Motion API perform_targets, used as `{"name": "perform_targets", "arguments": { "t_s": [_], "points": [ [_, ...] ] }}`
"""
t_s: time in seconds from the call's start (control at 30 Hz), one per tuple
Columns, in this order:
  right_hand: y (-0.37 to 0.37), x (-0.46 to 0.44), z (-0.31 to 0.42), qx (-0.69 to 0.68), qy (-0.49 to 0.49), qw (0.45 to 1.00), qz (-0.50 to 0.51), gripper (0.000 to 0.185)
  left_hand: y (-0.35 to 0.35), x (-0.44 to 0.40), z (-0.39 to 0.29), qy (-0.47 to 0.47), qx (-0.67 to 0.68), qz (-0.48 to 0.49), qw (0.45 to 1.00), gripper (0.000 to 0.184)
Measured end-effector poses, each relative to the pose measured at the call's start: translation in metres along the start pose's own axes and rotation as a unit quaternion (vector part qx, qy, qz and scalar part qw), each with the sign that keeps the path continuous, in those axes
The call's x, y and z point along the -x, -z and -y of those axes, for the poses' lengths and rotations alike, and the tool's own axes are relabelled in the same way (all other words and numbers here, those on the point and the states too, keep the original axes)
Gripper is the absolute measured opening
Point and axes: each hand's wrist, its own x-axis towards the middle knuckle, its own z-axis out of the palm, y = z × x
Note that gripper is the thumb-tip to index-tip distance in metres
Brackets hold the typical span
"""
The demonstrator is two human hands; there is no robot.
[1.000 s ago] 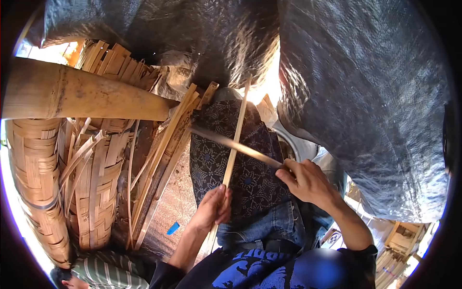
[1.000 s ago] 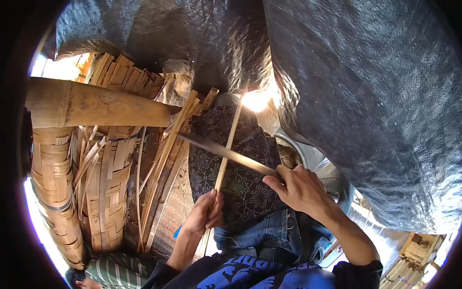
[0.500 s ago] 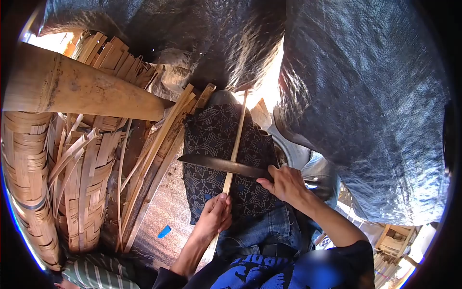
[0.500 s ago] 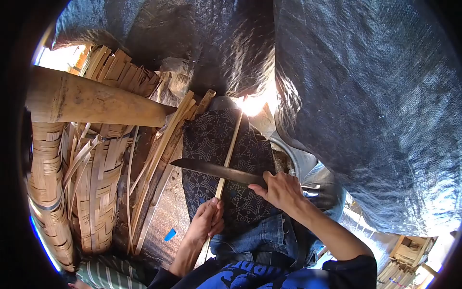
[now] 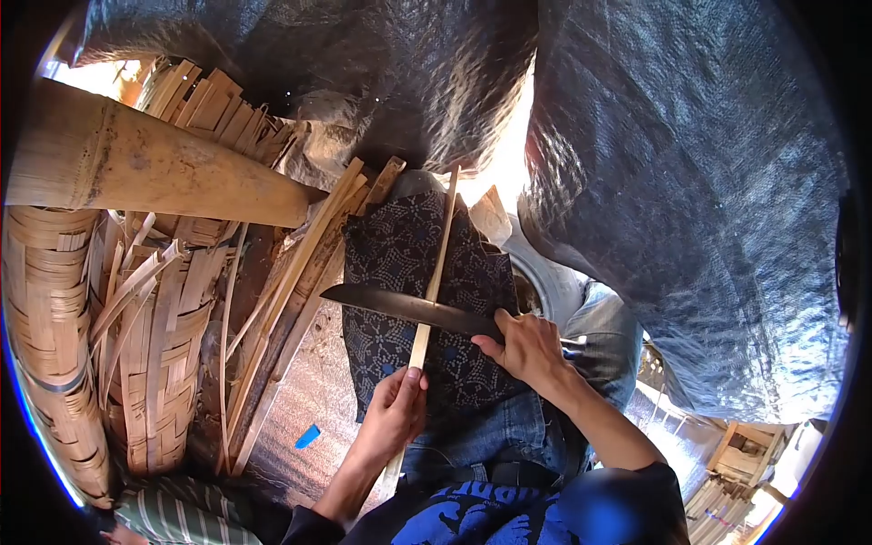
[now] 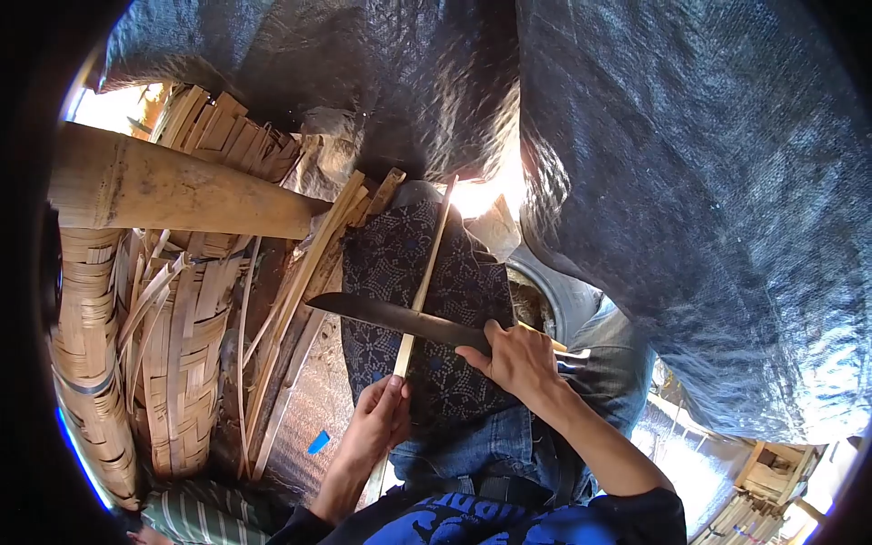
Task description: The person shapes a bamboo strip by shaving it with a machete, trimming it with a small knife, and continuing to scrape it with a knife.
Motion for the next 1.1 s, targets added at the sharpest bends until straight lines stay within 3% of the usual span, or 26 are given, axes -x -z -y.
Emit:
{"name": "perform_targets", "arguments": {
  "t_s": [0.27,0.53,1.1],
  "points": [
    [0.014,-0.022,-0.002,-0.050,0.016,0.998,-0.034,0.059,0.000,-0.023,-0.012,-0.040,-0.136,-0.057,0.988,0.033],
    [-0.014,-0.019,0.009,-0.027,-0.055,0.998,-0.030,0.062,0.003,-0.021,-0.005,-0.021,-0.098,-0.061,0.993,0.030],
    [-0.020,-0.019,0.010,-0.028,-0.062,0.995,-0.077,0.070,0.001,0.009,0.004,-0.014,-0.079,-0.036,0.996,0.031]
  ]
}}
